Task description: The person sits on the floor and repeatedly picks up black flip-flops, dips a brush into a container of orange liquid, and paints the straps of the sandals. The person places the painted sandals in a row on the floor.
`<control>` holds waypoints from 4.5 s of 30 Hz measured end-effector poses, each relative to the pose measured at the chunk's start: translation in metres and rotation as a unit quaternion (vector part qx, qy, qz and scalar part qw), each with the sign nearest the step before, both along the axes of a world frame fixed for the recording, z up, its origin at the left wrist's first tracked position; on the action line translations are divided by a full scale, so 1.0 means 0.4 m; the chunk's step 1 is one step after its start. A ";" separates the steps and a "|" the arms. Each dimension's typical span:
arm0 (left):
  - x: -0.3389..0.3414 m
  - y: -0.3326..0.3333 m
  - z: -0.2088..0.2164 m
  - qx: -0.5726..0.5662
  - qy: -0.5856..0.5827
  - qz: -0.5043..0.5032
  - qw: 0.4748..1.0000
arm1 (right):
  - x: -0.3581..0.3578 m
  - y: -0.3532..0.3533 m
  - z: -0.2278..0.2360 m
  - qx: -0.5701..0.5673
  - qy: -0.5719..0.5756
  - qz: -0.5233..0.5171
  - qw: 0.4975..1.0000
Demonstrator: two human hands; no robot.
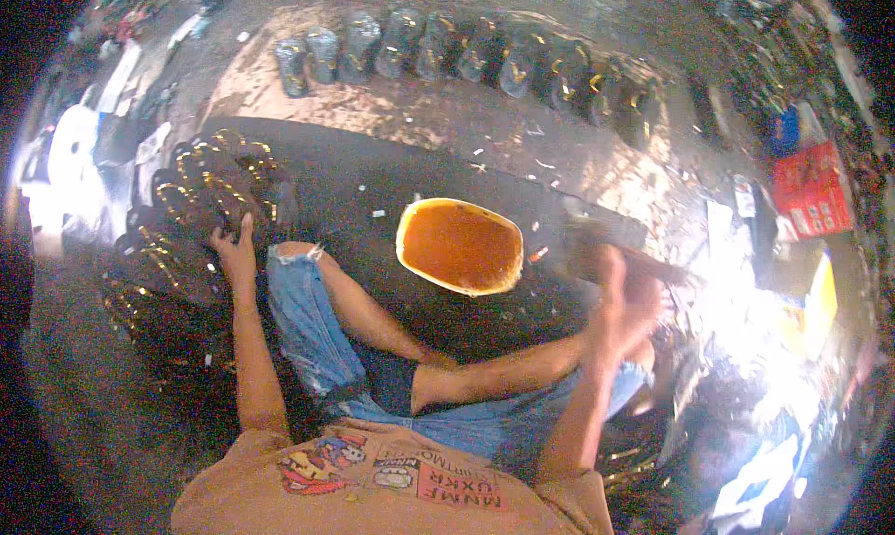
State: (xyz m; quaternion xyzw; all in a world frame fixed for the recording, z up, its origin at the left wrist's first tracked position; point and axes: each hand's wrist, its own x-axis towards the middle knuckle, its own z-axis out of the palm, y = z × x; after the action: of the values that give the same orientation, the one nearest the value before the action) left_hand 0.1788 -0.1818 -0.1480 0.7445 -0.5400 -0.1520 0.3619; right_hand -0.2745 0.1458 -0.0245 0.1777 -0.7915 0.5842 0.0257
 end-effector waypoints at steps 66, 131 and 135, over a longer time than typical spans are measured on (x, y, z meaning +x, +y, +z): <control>-0.333 0.505 0.308 0.279 0.494 -0.482 0.667 | 0.173 -0.108 0.172 -0.006 0.099 0.242 0.965; -0.376 0.303 0.398 0.289 0.646 -0.265 0.655 | -0.072 -0.131 0.042 0.026 0.084 -0.016 0.996; -0.300 -0.036 0.483 0.086 0.573 -0.240 0.779 | -0.217 0.027 -0.103 0.084 0.035 -0.178 0.980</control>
State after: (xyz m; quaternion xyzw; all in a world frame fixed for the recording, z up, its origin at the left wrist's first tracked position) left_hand 0.0588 -0.1964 0.0453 0.3944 -0.3790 -0.6781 0.4909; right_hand -0.3612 0.1568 -0.0657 0.0559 -0.8555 0.4950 0.1414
